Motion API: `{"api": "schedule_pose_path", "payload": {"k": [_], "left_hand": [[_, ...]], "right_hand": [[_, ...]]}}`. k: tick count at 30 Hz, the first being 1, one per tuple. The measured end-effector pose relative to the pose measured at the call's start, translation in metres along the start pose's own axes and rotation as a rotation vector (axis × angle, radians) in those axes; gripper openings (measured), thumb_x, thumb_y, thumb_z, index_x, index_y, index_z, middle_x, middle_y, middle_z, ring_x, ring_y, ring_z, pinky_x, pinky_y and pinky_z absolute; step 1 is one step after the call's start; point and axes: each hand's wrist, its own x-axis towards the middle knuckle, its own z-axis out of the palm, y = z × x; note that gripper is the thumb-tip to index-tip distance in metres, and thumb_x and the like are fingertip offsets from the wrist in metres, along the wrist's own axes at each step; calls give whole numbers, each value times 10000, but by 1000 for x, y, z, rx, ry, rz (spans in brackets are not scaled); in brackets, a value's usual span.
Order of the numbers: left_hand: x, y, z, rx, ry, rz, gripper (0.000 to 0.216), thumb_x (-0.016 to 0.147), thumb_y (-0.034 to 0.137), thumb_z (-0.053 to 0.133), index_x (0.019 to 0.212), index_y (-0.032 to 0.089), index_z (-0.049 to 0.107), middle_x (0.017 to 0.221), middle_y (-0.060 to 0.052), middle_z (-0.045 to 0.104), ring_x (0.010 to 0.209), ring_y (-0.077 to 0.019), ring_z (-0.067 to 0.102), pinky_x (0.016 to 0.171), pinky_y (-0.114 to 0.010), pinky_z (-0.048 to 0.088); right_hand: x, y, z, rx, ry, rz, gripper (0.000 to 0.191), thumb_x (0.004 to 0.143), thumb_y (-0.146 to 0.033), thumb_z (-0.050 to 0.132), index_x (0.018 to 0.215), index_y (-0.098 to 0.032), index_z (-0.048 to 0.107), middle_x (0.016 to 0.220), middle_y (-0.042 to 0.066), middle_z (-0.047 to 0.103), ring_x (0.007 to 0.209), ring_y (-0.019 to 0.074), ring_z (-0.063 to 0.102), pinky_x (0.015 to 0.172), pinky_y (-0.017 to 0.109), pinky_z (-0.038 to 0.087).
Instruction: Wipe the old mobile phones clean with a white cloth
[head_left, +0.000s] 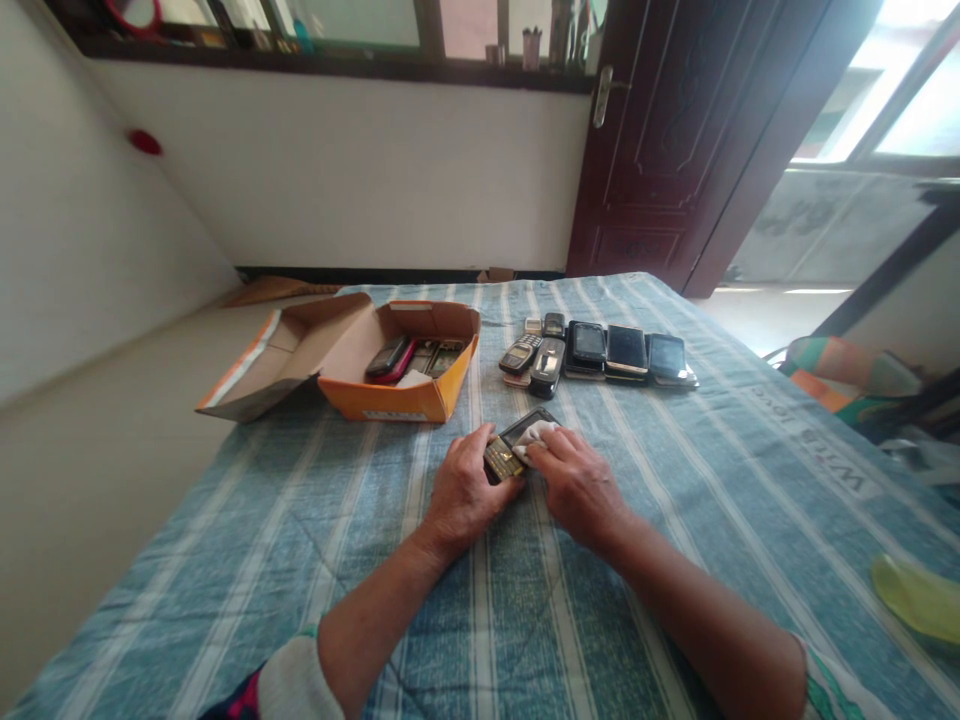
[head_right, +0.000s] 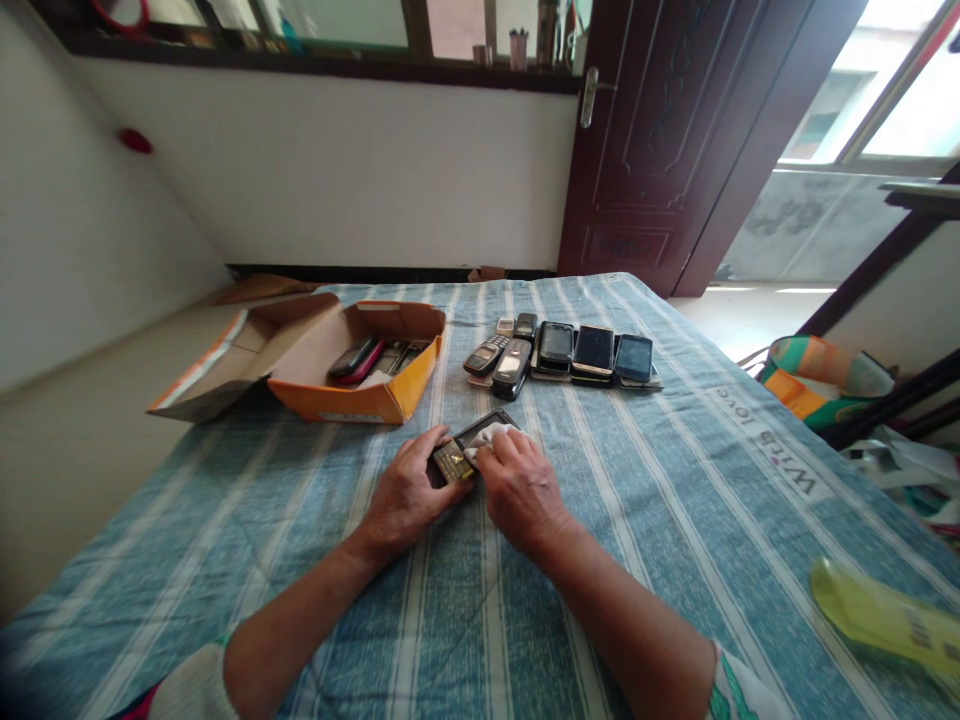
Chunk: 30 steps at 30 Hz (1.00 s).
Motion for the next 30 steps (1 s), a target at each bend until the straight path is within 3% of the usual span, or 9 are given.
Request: {"api": "schedule_pose_path", "payload": {"k": [5,13,20,30], "left_hand": [[-1,-1,0,-5,9,3,612,682,290,717,1230,88,535,1092,-137,675,1045,-289,622,928,-413,508],[-1,-2,0,9,19,18,645,649,290,741,1232,105,535,1086,-122,680,1038,-290,627,922,-413,514],[0,-4,2,-3,20,9,597,684,297,701,1225,105,539,1091,-134,672,1036,-279,627,932,-410,507],[0,-1,-1,10,10,6,662,639,316,745,1240,137,533,1097,-107,675,1052,-287,618,918,-403,509]], "right_hand": [[0,-11,-1,20,-42,-51,211,900,-82,463,947,-157,655,975,105,614,938,236,521,841,357,455],[-1,1,0,-43,-18,11,199,893,-98,477,957,-157,657,958,110,611,936,245,511,841,364,440],[2,-14,1,-8,-98,-70,162,901,-119,494,890,-153,652,885,88,594,895,235,501,841,355,437],[9,18,3,-92,-39,73,220,897,-99,465,955,-171,665,968,105,609,929,239,500,830,352,424]]}}
